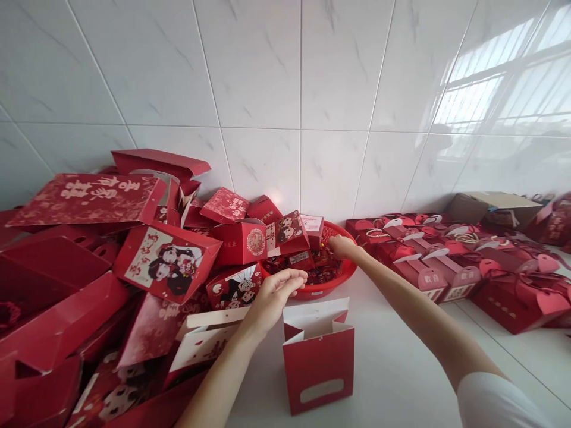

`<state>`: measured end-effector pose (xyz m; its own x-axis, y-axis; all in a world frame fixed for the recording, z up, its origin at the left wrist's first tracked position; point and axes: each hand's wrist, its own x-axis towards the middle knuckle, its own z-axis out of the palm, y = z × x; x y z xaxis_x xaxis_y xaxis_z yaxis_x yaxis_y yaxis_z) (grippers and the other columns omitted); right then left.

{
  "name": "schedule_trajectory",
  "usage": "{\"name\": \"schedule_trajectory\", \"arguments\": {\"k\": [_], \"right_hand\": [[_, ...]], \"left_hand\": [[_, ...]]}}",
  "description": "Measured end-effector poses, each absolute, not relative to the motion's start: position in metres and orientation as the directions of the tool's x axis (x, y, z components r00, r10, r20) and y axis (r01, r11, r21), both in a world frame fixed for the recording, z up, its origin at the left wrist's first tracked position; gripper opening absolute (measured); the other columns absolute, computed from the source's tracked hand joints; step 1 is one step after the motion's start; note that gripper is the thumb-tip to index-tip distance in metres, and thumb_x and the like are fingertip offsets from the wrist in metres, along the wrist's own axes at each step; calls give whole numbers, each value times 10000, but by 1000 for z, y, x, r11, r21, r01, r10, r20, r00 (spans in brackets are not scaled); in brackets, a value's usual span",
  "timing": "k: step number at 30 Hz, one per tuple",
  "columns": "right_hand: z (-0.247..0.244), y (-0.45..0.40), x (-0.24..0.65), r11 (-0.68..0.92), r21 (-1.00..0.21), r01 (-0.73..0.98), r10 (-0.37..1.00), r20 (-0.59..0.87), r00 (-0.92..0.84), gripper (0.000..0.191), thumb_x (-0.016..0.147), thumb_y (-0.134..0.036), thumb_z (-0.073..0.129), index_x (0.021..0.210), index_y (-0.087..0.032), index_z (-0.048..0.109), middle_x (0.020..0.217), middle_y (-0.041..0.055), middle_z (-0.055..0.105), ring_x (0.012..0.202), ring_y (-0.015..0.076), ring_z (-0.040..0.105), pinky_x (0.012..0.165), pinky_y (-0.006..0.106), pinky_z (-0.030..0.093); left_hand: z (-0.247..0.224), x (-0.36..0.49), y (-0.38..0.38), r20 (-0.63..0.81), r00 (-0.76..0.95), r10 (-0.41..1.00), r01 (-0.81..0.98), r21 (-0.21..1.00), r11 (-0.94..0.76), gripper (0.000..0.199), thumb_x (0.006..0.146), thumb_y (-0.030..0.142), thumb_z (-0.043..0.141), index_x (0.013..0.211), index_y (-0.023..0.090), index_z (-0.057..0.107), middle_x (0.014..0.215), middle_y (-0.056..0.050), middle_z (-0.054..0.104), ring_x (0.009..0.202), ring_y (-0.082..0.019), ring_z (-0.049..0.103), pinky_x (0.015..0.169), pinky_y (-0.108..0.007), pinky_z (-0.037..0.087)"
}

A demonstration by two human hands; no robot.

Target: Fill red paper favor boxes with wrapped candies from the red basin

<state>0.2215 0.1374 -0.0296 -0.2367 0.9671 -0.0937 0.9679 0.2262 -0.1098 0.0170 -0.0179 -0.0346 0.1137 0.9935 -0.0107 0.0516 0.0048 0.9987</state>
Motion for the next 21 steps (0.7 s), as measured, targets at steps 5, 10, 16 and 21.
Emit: {"name": "schedule_trajectory", "arguments": {"k": [5,10,16,21], "right_hand": [[-3,110,257,358,-421,833,929,70,-363,299,813,-107,625,1102,-160,684,952,58,709,885,198,681,715,253,529],[0,69,258,524,-820,229,749,316,-583,365,752,-303,798,1066,-156,684,796,7,633,698,135,583,620,245,488],[-2,40,227,538,-834,123,633,304,-712,454,787,-278,781,1207,-177,639,798,6,661,698,133,602,633,250,481],[4,75,240,487,-845,220,805,336,-489,348,843,-391,687,1084,-141,669,751,19,649,586,106,518,537,237,431]], "left_hand": [[-38,17,-17,10,112,994,53,998,-16,422,726,501,721,1007,187,744,1042,-94,749,1109,-300,646,965,-403,469],[-42,20,-17,22,100,995,-34,999,-19,616,732,519,773,1232,181,653,1083,-103,748,1071,-278,681,946,-383,495],[-41,23,-19,148,190,970,-101,986,-131,452,838,501,727,1159,184,718,1088,-77,771,1082,-275,683,963,-357,500],[-40,20,-19,184,110,977,-30,983,-182,471,825,507,722,1156,172,723,1085,-80,781,1107,-305,679,969,-376,502]]}}
